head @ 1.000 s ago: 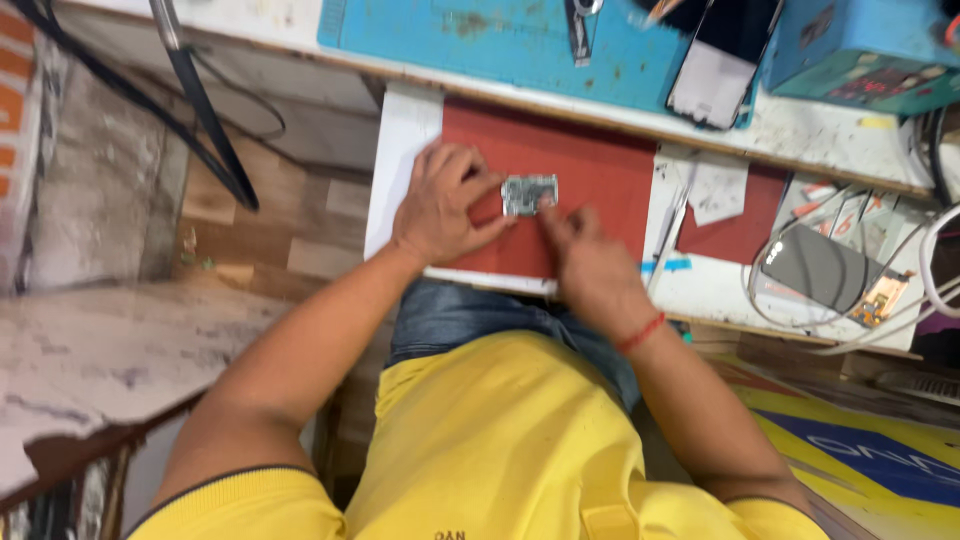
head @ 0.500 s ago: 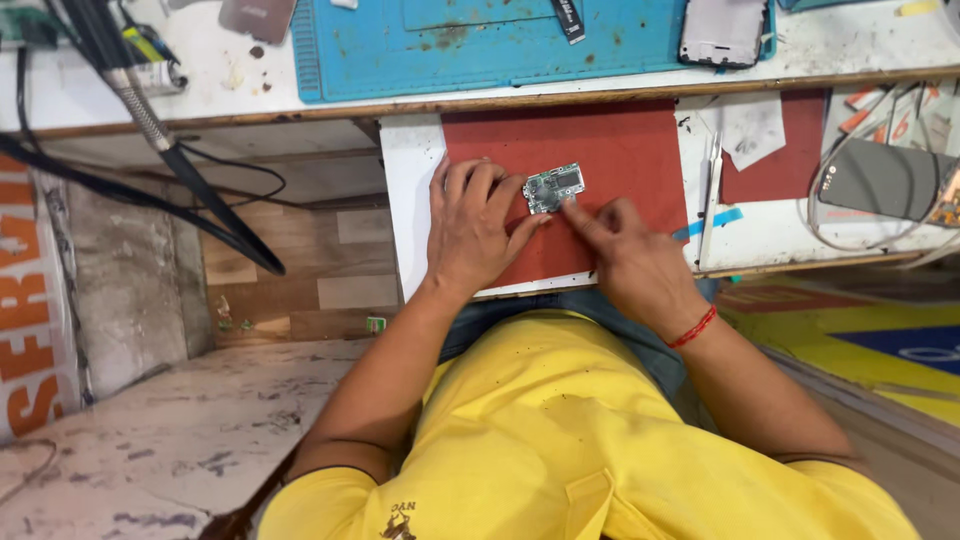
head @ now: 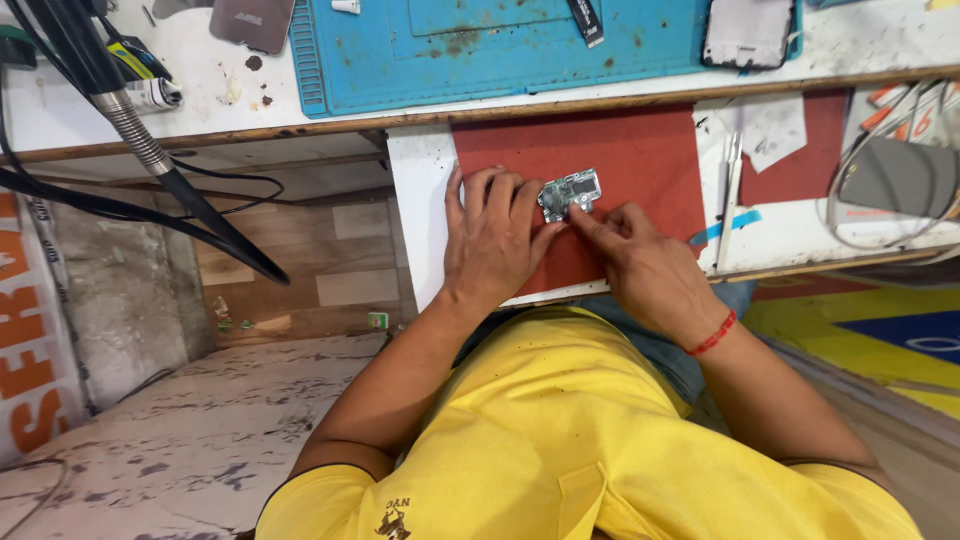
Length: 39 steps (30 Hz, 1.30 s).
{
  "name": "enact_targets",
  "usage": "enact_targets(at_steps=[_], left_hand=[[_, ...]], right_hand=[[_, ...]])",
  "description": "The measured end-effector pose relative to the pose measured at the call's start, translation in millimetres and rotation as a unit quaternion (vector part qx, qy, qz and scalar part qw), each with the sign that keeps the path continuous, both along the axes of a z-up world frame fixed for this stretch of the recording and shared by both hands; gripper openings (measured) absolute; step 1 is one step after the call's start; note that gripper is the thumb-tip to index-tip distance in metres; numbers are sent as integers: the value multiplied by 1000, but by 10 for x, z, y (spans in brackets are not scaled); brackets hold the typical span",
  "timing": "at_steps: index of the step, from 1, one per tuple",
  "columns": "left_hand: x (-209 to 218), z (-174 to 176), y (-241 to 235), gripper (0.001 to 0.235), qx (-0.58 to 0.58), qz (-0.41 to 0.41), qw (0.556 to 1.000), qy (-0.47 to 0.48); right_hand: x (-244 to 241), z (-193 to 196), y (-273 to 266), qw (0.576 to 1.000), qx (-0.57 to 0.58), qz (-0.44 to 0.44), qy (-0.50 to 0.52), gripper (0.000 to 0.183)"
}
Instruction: The person repeatedly scrapes and rubs a small circuit board with a metal tool on a red mat. The hands hold the board steady while the tool is used to remove residue from the surface.
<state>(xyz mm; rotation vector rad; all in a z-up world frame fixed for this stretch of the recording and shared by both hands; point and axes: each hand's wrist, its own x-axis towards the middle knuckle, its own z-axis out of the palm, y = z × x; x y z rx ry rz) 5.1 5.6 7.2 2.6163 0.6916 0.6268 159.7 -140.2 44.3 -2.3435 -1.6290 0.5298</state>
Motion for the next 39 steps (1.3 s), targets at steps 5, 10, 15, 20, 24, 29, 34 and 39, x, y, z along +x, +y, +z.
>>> enact_targets(at_steps=[5,10,15,20,24,29,34,39], left_hand=[[26,-35,1,57,-10,-10,1000,26],[61,-34,33,55,-20,-16,999,49],[28,-60,19,56,-31,-17,999,17],[-23,-35,-84,57,-14,-13,1000,16],[-91,2,-183,59,-25,-33,998,49],[11,-68,-104,61,14,-53,998,29],[197,-146,29,55,0,-32,999,7],[151,-179,32,56,-9,-30,999,-11]], right_hand=[[-50,81,-329,1000,-6,-25,-13,52],[-74,44,-646,996,-2,-53,-69,35],[-117,-121,-759,993,66,-44,-84,21],[-12,-135,-802,997,31,-11,-67,23],[-83,-98,-920,999,21,-10,-37,21],[15,-58,-917,997,53,-44,31,36],[317,-145,-497,991,105,-78,-31,51],[226,-180,-200,997,58,46,-32,69]])
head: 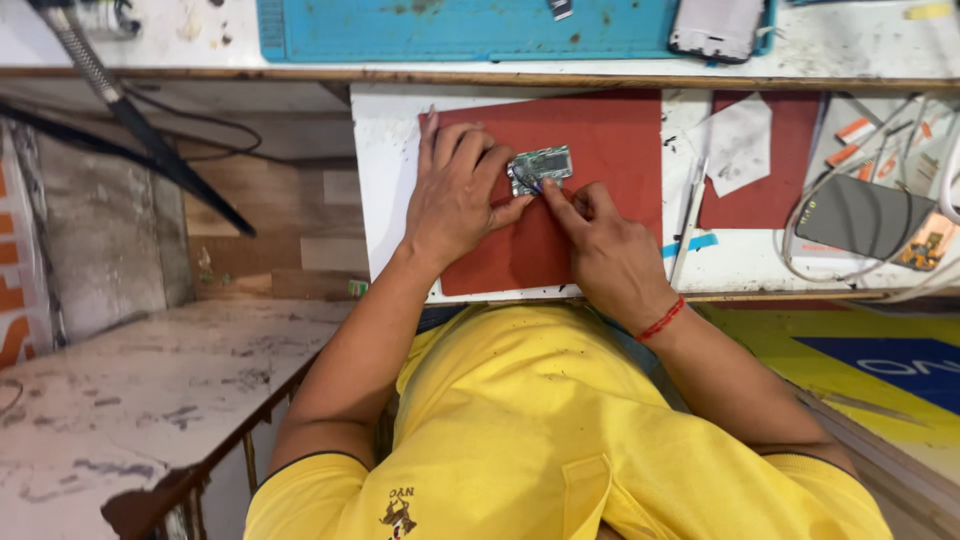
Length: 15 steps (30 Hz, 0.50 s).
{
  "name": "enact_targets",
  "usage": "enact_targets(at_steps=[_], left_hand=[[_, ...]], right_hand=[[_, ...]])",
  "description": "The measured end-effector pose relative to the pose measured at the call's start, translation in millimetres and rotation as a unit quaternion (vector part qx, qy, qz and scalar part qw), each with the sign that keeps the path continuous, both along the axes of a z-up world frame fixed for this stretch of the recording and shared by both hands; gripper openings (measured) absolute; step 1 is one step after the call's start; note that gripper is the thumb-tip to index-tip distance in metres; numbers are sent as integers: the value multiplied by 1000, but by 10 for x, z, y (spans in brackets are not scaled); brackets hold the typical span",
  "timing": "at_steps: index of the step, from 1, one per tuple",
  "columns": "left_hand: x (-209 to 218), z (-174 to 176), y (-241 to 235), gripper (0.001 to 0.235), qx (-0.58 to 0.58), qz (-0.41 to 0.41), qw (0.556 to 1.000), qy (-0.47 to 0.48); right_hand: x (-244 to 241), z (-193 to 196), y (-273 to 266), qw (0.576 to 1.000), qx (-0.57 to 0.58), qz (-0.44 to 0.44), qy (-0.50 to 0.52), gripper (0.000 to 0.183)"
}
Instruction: The person repeatedly scrapes and rubs a small circuit board with a metal tool on a red mat. The hands hold the board steady while the tool is used to remove residue from the surface.
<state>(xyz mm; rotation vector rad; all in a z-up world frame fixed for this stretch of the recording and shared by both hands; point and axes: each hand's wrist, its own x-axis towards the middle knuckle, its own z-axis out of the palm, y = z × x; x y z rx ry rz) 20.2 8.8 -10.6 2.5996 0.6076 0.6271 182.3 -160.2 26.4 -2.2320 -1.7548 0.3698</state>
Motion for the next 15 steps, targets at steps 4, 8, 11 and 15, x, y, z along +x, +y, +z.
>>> enact_targets(at_steps=[4,8,11,15], left_hand=[[16,-5,29,56,3,-2,1000,-10],[14,-35,37,55,6,-8,999,-32],[16,-38,25,56,-2,-4,1000,-28],[-16,-13,20,54,5,-3,1000,-15]], right_hand=[[71,83,116,999,9,3,-32,66],[149,85,103,997,-16,73,-16,70],[219,65,118,998,5,59,-20,66],[78,-5,58,998,8,37,43,63]])
